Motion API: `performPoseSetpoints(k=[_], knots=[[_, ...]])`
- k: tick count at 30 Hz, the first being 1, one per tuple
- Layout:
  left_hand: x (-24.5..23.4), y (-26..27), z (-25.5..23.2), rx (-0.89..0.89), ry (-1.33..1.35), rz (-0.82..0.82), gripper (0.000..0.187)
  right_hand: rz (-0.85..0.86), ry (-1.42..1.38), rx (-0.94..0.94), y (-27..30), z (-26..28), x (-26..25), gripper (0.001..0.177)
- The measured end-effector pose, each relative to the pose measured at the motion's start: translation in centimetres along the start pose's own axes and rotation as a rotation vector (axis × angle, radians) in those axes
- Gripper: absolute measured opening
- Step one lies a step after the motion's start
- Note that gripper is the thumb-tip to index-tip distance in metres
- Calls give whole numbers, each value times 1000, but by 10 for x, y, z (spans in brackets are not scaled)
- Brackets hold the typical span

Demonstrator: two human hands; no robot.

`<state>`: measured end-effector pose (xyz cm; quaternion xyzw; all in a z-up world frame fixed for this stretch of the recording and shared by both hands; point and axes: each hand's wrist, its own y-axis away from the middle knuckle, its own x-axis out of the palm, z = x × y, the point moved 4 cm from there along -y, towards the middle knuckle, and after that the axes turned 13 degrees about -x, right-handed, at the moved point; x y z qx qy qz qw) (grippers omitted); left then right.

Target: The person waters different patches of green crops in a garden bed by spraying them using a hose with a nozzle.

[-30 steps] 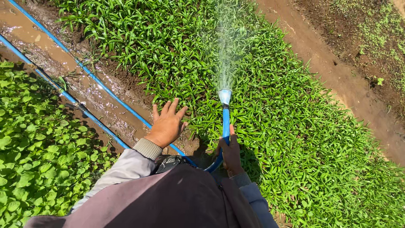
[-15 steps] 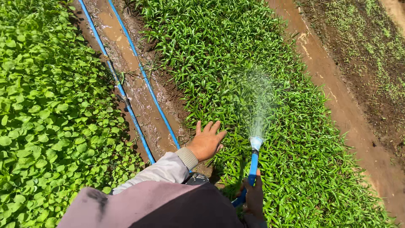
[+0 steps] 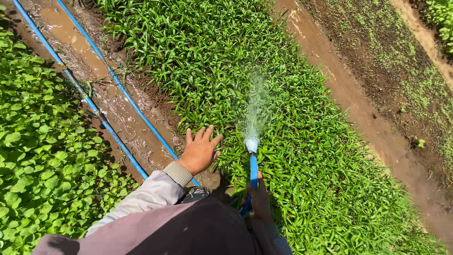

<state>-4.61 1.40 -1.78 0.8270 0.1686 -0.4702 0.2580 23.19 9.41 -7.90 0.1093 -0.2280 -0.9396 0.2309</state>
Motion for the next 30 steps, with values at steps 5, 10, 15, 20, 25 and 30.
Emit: performPoseSetpoints(k=[5, 10, 15, 20, 25, 30], knots=[[0, 5, -6, -5, -25, 83, 62, -2, -46, 44, 18, -9, 0, 69], [4, 16, -7, 6, -28, 114, 63, -56, -71, 79, 33, -10, -9, 72], [10, 23, -3, -64, -11, 190, 63, 124, 26, 139, 46, -16, -6, 76], [15, 23, 11, -130, -14, 191, 62, 178, -1, 119, 54, -10, 3, 79], [18, 31, 24, -195, 17, 208, 64, 191, 58, 145, 53, -10, 2, 80], [16, 36, 28, -206, 25, 187, 61, 204, 63, 164, 51, -21, 0, 81]])
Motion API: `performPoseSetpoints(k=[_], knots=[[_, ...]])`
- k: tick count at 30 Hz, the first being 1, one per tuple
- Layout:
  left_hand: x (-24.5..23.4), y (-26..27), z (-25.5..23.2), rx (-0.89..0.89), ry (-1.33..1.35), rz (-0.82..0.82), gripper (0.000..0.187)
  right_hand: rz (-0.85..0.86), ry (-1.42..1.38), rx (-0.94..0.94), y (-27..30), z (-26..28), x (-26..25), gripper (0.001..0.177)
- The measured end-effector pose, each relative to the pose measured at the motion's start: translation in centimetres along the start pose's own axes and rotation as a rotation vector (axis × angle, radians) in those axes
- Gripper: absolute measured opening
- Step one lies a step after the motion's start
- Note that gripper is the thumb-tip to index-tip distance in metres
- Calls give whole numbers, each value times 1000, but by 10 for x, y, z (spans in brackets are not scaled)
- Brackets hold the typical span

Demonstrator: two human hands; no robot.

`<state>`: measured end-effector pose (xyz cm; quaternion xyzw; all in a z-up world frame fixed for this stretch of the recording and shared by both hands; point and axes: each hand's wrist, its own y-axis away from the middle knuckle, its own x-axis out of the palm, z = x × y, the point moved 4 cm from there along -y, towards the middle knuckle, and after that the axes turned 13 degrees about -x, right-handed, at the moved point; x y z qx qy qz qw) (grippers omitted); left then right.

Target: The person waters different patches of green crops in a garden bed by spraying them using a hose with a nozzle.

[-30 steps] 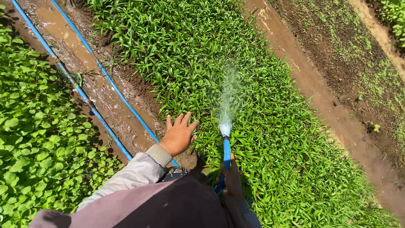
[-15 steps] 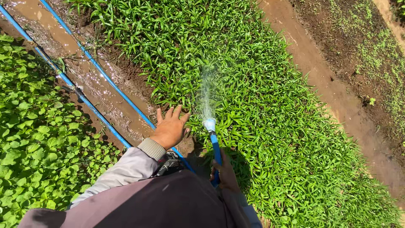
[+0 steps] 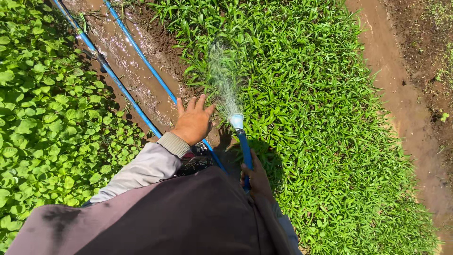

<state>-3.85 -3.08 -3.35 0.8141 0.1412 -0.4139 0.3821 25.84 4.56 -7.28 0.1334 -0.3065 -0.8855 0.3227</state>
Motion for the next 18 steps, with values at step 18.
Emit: performPoseSetpoints(k=[18], knots=[[-12, -15, -16, 38, -108, 67, 64, -296, -215, 10, 0, -7, -14, 69]])
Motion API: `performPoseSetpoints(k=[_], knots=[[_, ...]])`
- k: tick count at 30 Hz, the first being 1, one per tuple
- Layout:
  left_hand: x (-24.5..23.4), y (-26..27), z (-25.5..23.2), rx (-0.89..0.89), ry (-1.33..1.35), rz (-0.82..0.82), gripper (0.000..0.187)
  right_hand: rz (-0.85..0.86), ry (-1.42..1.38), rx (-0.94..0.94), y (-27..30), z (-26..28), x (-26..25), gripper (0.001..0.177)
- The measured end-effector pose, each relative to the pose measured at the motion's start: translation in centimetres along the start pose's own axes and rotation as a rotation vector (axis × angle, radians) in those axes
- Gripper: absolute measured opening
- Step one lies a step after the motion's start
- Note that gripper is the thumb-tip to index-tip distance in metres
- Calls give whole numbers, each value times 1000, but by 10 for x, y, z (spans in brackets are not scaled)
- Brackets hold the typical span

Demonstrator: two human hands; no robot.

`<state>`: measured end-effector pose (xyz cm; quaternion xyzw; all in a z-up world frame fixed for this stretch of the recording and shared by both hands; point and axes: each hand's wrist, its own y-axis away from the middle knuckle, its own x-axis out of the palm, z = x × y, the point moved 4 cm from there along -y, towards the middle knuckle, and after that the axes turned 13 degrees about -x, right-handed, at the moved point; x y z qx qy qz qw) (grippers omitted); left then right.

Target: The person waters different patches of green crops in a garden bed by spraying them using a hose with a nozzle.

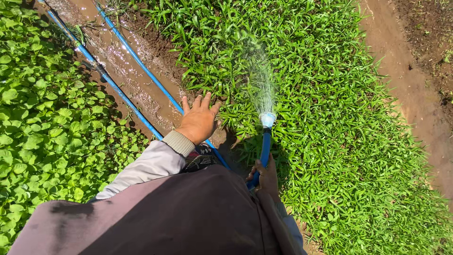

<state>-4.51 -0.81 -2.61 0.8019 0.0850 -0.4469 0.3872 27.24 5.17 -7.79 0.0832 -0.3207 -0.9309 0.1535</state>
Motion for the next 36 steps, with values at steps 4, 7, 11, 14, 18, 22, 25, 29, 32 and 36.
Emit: performPoseSetpoints(k=[4, 7, 11, 14, 18, 22, 25, 29, 32, 36], knots=[[5, -5, -3, 64, -23, -33, 62, -69, -110, -68, 1, -12, -10, 32], [4, -9, -10, 125, -33, -63, 63, -128, -176, -69, 5, -17, -17, 19], [1, -12, -23, 182, -51, -5, 62, -196, -225, -114, 16, -23, -19, 20], [0, -14, -35, 244, -108, -1, 62, -185, -250, -125, 20, -31, -19, 22], [3, -17, -51, 322, -158, -7, 64, -176, -245, -159, 23, -48, -17, 29], [5, -22, -62, 396, -200, -2, 64, -158, -226, -178, 25, -52, -19, 32], [6, -23, -69, 462, -193, -20, 62, -155, -220, -234, 33, -51, -16, 33], [11, -27, -76, 532, -200, -34, 64, -216, -265, -257, 35, -51, -9, 33], [16, -30, -81, 550, -206, -27, 64, -213, -244, -274, 35, -50, -8, 33], [19, -32, -83, 540, -220, -14, 65, -194, -248, -250, 36, -49, -8, 36]])
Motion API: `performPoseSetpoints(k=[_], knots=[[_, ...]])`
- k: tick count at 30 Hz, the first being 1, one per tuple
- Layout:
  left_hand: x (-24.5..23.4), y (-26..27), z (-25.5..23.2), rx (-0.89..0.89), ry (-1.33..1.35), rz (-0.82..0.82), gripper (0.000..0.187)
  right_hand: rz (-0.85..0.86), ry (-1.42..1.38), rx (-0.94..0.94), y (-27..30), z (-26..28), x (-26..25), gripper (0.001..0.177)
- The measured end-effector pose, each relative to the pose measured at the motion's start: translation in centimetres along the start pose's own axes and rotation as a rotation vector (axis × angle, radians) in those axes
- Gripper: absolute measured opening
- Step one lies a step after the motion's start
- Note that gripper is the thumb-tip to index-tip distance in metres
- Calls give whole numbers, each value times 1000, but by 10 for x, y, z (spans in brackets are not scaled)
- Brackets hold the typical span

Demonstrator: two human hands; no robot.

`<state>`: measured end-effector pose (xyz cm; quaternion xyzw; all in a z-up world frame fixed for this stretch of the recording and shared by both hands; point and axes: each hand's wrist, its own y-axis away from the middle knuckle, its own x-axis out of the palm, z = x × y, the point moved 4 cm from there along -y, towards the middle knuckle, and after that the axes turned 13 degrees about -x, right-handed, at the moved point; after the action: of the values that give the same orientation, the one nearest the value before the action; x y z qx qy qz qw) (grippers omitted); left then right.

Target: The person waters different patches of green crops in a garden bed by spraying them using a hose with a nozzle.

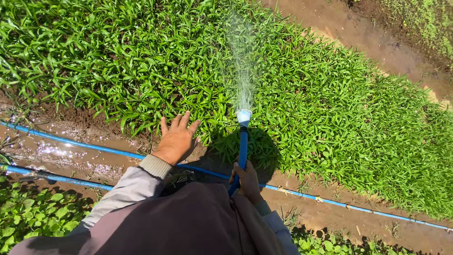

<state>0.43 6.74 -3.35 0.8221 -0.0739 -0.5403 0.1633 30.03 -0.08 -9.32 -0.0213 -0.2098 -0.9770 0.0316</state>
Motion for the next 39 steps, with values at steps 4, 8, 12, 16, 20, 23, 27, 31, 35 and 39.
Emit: performPoseSetpoints(k=[4, 8, 12, 16, 20, 23, 27, 31, 35, 39], knots=[[-3, 1, -6, -14, -13, 1, 64, 14, -26, -21, 0, 1, -1, 41], [-9, 2, -10, -7, -17, 19, 62, 27, -9, -36, -8, 0, -3, 42], [-14, 4, -13, -5, -19, 22, 62, 32, -16, -27, -13, -1, -5, 43], [-16, 2, -13, -15, 3, -2, 62, 60, -20, -43, -19, -1, -4, 40], [-16, 1, -10, -16, 15, -13, 62, 51, 4, -54, -22, 3, -1, 44], [-16, 0, -8, -12, 13, -23, 62, 41, 21, -57, -23, 6, 2, 45], [-15, -1, -7, -13, -6, -30, 64, -7, 14, -33, -24, 4, 0, 43], [-13, -2, -6, -9, 8, -39, 63, -16, -27, -65, -24, 4, -5, 34], [-12, -4, -8, 3, -11, -36, 62, -152, -41, -43, -17, 10, -10, 24], [-14, -4, -15, 42, -24, -22, 61, -251, -94, -54, -10, 13, -13, 23]])
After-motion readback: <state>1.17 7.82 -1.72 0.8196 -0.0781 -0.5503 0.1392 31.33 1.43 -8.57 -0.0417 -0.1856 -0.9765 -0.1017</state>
